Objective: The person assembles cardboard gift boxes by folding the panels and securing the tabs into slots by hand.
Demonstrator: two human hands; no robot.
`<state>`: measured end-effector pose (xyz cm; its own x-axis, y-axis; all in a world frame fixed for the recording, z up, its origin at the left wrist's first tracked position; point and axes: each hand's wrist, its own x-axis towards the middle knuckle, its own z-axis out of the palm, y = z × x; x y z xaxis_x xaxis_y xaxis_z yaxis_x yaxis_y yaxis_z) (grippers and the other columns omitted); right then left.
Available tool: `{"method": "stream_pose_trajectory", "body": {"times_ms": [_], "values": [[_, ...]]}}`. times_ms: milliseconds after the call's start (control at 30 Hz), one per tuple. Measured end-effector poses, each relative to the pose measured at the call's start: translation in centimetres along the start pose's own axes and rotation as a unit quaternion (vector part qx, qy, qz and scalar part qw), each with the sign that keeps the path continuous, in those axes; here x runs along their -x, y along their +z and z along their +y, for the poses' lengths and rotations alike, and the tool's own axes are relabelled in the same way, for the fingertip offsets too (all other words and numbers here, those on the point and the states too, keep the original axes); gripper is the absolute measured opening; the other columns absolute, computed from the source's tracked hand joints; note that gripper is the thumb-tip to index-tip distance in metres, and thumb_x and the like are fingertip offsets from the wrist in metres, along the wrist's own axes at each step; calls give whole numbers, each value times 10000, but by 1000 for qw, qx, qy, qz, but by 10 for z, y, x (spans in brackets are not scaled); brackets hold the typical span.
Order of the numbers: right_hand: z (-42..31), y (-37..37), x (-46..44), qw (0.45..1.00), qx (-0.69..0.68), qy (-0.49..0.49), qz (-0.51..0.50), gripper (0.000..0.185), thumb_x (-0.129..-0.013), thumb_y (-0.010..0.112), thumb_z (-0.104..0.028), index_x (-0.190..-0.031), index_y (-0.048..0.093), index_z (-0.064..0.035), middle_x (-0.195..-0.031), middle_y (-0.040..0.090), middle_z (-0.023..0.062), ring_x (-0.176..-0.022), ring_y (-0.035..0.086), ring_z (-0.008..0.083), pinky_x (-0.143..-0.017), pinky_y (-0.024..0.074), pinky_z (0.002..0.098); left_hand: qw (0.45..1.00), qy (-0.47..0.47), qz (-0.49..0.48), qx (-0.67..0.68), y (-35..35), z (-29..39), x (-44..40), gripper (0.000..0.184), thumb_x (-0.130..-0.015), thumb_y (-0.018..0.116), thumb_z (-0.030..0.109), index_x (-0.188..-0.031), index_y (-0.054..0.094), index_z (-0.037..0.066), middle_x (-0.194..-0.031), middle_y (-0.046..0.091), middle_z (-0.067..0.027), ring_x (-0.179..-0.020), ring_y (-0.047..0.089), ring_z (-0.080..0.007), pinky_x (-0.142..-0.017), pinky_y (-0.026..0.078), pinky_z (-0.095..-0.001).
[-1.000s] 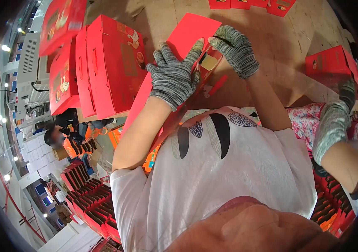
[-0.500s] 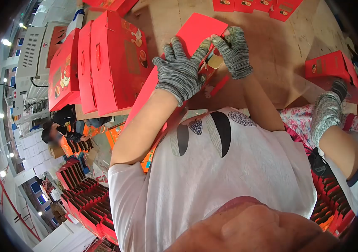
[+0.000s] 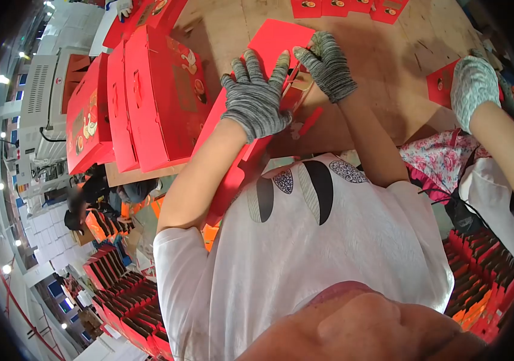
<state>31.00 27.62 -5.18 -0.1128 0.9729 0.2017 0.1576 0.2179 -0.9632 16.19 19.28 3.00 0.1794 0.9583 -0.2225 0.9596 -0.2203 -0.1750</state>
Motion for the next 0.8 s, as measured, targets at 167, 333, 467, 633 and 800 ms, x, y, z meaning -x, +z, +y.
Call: {"method": "stream_pose_trajectory", "body": {"times_ms": [167, 333, 467, 633, 800], "values": [[2, 6, 8, 998, -10, -24, 56, 424, -737, 748, -241, -901, 425, -20, -745, 554, 49, -658, 554, 110, -619, 486, 271, 989, 45, 105, 91, 11, -13, 5, 985, -705, 629, 536, -1452, 41, 279, -1390, 158, -370, -1229, 247, -574, -965, 246, -630], [25, 5, 2, 990, -142, -3, 15, 515, -739, 747, -283, -984, 369, -32, -770, 570, 75, -689, 577, 125, -646, 494, 298, 999, -41, 16, 17, -1, 0, 0, 885, -745, 582, 537, -1447, 90, 313, -1359, 208, -385, -1217, 291, -533, -943, 290, -588], [14, -7, 8, 998, 42, -49, 10, 419, -763, 727, -277, -933, 432, -32, -768, 567, 74, -696, 582, 142, -640, 498, 317, 998, -45, 31, 18, -1, 3, -1, 846, -761, 566, 522, -1444, 108, 323, -1356, 217, -382, -1206, 310, -513, -921, 313, -569], [-54, -19, 46, 908, 313, -231, -156, 278, -815, 660, -285, -858, 620, -14, -807, 614, 84, -766, 606, 220, -714, 488, 364, 996, -61, 52, 27, 3, 6, -1, 816, -767, 574, 493, -1434, 120, 368, -1356, 234, -365, -1195, 325, -503, -919, 310, -570], [-75, -61, 54, 861, -8, -301, -410, 262, -873, 589, -276, -912, 632, -21, -743, 609, 40, -716, 578, 160, -677, 456, 332, 996, -58, 66, 35, 1, 4, 0, 755, -797, 546, 495, -1425, 141, 390, -1353, 242, -360, -1201, 327, -495, -913, 312, -570]]}}
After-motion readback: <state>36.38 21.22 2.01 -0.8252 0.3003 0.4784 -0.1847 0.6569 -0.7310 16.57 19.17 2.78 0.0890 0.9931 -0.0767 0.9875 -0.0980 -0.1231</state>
